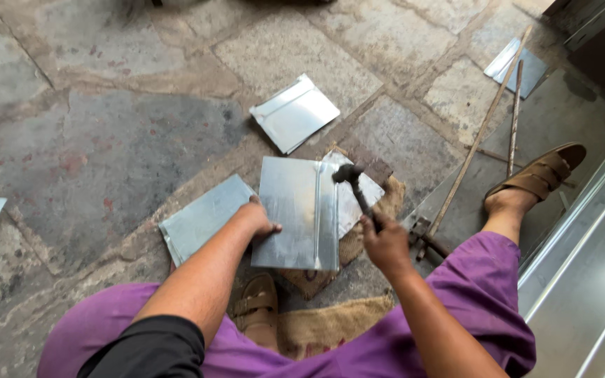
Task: The person uses a hammer to fold the edges of metal sheets and flatten seams while working on a stone floor.
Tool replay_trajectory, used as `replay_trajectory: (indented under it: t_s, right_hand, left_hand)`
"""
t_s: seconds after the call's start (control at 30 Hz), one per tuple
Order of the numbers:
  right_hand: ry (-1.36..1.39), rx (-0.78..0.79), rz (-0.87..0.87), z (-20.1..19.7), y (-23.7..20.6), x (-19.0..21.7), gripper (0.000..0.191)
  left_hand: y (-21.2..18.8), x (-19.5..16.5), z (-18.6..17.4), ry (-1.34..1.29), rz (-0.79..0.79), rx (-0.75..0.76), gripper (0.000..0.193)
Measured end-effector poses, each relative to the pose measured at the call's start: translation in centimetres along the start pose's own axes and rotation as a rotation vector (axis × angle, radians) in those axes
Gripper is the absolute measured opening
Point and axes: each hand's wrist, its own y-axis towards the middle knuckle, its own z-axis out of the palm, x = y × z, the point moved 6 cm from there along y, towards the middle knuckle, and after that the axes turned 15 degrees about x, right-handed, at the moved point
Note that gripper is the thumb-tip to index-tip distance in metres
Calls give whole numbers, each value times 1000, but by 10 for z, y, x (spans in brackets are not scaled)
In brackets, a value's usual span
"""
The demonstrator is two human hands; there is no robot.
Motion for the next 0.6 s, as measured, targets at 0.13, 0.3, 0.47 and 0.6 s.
replay_trajectory:
  t_s: [0.13, 0.3, 0.47, 0.6]
  right_hand:
    - [45, -249, -340, -71, -6, 60, 31]
    - [405, -409, -937, -110, -32, 81, 34]
    - [376, -308, -778, -35, -15, 40, 39]
    - [49, -62, -88, -5, 14, 14, 38]
  left_hand:
    - [0, 0, 3, 18, 10, -2, 140]
    - [-5, -1, 1, 12, -3, 16, 138]
    - [-7, -1, 0, -30, 19, -10, 134]
    - [-2, 0, 3, 14, -4, 9, 136]
